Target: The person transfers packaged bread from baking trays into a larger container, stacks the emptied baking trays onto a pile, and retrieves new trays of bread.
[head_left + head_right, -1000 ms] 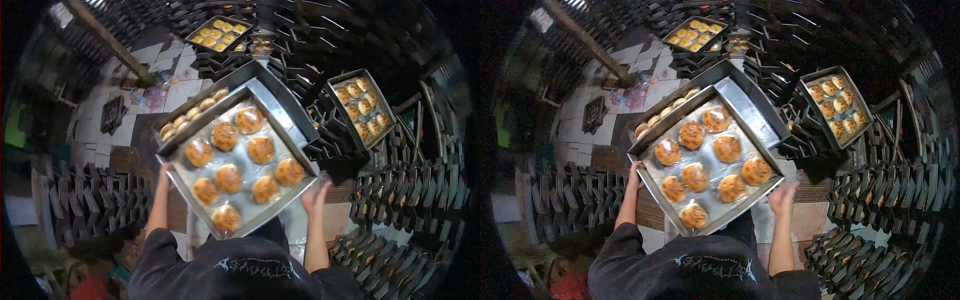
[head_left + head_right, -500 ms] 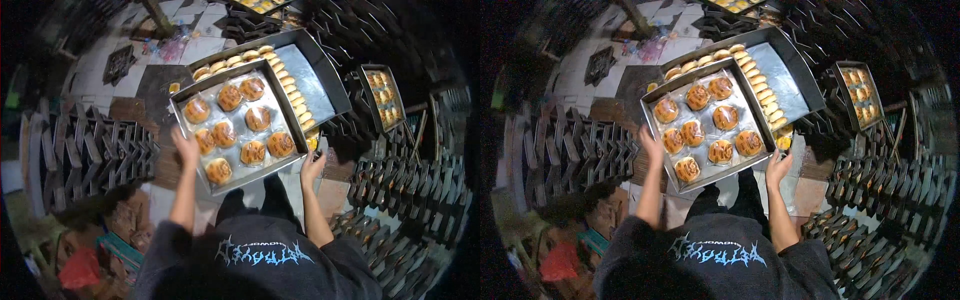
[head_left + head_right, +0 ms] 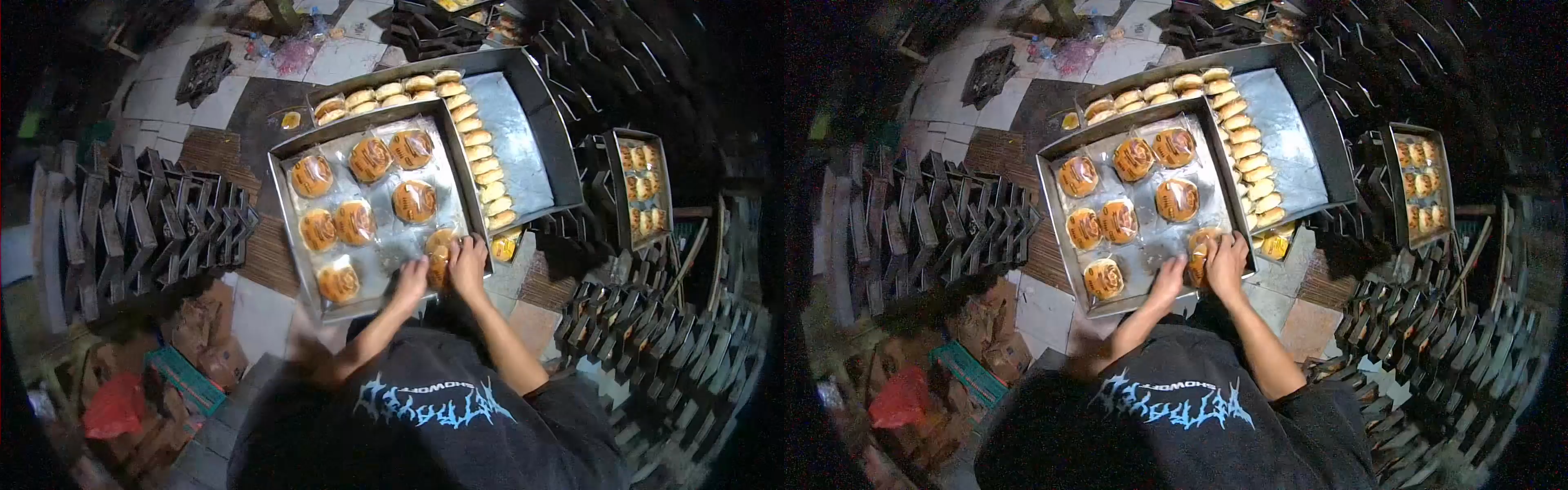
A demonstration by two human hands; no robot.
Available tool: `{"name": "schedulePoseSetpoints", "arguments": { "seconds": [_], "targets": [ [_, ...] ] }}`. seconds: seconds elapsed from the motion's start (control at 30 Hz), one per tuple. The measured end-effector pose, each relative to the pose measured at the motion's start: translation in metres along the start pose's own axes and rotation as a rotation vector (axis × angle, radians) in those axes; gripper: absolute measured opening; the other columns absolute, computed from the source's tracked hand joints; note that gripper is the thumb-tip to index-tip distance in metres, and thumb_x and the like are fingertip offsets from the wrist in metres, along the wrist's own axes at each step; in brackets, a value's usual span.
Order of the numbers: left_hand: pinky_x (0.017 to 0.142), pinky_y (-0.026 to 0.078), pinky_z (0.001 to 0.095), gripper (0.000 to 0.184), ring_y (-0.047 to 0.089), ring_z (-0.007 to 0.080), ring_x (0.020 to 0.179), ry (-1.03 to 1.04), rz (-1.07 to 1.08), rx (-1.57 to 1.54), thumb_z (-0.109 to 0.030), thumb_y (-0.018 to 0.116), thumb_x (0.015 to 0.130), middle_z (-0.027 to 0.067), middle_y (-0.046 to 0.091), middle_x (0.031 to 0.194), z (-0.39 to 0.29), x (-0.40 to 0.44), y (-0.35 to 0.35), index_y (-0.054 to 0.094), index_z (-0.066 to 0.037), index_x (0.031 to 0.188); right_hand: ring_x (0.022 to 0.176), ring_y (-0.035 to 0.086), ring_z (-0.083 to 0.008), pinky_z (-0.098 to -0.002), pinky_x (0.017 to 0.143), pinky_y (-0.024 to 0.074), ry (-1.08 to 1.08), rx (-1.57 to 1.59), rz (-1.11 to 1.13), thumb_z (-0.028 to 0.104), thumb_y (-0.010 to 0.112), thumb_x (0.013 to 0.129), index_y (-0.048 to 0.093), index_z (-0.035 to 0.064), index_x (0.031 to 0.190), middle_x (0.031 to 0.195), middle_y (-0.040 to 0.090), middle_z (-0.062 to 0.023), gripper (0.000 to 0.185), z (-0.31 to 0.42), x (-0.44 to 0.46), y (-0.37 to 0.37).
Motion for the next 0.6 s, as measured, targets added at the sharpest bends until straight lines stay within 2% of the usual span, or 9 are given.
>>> {"name": "schedulePoseSetpoints", "arguments": {
  "seconds": [0.03, 0.1, 0.2, 0.23, 0.33, 0.37, 0.43, 0.53, 0.6],
  "targets": [
    [0.084, 0.036, 0.0325, 0.042, 0.043, 0.0205, 0.099, 0.101, -0.011, 0.183, -0.036, 0.036, 0.090, 0.0108, 0.049, 0.103, -0.004, 0.017, 0.015, 0.045, 0.001, 0.107, 0.087, 0.047, -0.0444, -0.0485, 0.075, 0.0375, 0.027, -0.014, 0.069, 0.023, 0.046, 0.086, 0.046, -0.0035, 0.096, 0.094, 0.047, -0.0296, 0.028, -0.025, 0.017, 0.014],
    [0.084, 0.035, 0.0322, 0.038, 0.042, 0.0186, 0.097, 0.112, -0.064, -0.114, -0.033, 0.038, 0.090, 0.0112, 0.048, 0.098, -0.015, 0.020, 0.030, 0.045, 0.001, 0.103, 0.080, 0.049, -0.0475, -0.0498, 0.071, 0.0393, 0.177, 0.190, 0.354, 0.029, 0.045, 0.086, 0.039, -0.0061, 0.099, 0.090, 0.049, -0.0338, 0.038, -0.043, 0.030, 0.029],
    [0.076, 0.038, 0.0312, 0.036, 0.043, 0.0165, 0.090, 0.014, -0.272, -0.321, -0.026, 0.046, 0.088, 0.0091, 0.044, 0.102, -0.046, -0.019, 0.008, 0.036, 0.000, 0.111, 0.097, 0.048, -0.0368, -0.0412, 0.084, 0.0378, 0.272, 0.475, 0.396, 0.036, 0.054, 0.081, 0.032, -0.0110, 0.109, 0.103, 0.046, -0.0318, 0.059, -0.016, 0.018, -0.007],
    [0.075, 0.039, 0.0306, 0.035, 0.043, 0.0164, 0.086, 0.365, -0.274, -0.100, -0.024, 0.047, 0.087, 0.0075, 0.044, 0.096, -0.060, -0.018, -0.007, 0.037, 0.001, 0.111, 0.103, 0.045, -0.0333, -0.0390, 0.089, 0.0352, 0.266, 0.572, 0.358, 0.034, 0.057, 0.079, 0.031, -0.0099, 0.116, 0.110, 0.043, -0.0287, 0.063, -0.001, 0.022, -0.020],
    [0.073, 0.039, 0.0306, 0.031, 0.044, 0.0171, 0.082, 0.239, -0.340, -0.892, -0.024, 0.045, 0.089, 0.0078, 0.046, 0.092, -0.098, 0.023, -0.027, 0.040, 0.001, 0.105, 0.105, 0.041, -0.0371, -0.0397, 0.090, 0.0334, 0.196, 0.547, 0.373, 0.042, 0.051, 0.081, 0.038, -0.0086, 0.113, 0.110, 0.041, -0.0276, 0.061, 0.029, 0.073, -0.006],
    [0.078, 0.037, 0.0315, 0.039, 0.045, 0.0181, 0.085, 0.316, -0.296, -0.342, -0.032, 0.040, 0.089, 0.0109, 0.048, 0.095, -0.092, 0.061, -0.049, 0.044, 0.003, 0.105, 0.107, 0.039, -0.0380, -0.0408, 0.092, 0.0312, 0.304, 0.524, 0.456, 0.047, 0.044, 0.083, 0.038, -0.0107, 0.111, 0.108, 0.041, -0.0290, 0.064, 0.044, 0.095, -0.003],
    [0.083, 0.035, 0.0323, 0.049, 0.046, 0.0192, 0.089, 0.373, -0.246, 0.208, -0.041, 0.036, 0.090, 0.0140, 0.050, 0.098, -0.096, 0.082, -0.053, 0.047, 0.005, 0.104, 0.107, 0.039, -0.0389, -0.0416, 0.093, 0.0296, 0.389, 0.490, 0.445, 0.051, 0.042, 0.083, 0.038, -0.0116, 0.110, 0.110, 0.040, -0.0304, 0.068, 0.028, 0.113, 0.056],
    [0.080, 0.037, 0.0353, 0.043, 0.048, 0.0255, 0.090, -0.086, -0.340, 0.060, -0.042, 0.040, 0.087, 0.0128, 0.051, 0.097, -0.084, 0.087, -0.057, 0.047, -0.003, 0.104, 0.108, 0.040, -0.0356, -0.0414, 0.092, 0.0311, 0.487, 0.792, 0.483, 0.051, 0.043, 0.082, 0.036, -0.0125, 0.109, 0.114, 0.039, -0.0303, 0.070, 0.022, 0.100, 0.066],
    [0.081, 0.037, 0.0366, 0.046, 0.048, 0.0263, 0.092, 0.103, -0.512, 0.160, -0.045, 0.039, 0.087, 0.0129, 0.051, 0.099, -0.055, 0.073, -0.065, 0.048, -0.003, 0.104, 0.109, 0.041, -0.0308, -0.0395, 0.092, 0.0330, 0.416, 0.863, 0.545, 0.047, 0.046, 0.083, 0.030, -0.0117, 0.113, 0.115, 0.040, -0.0286, 0.068, 0.047, 0.090, 0.024]
  ]
}}
Point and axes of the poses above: each hand's wrist, its own x-axis towards the middle knuckle, its own y-axis out of the palm, z = x × y, the point moved 6 cm from there along x, towards the middle knuckle
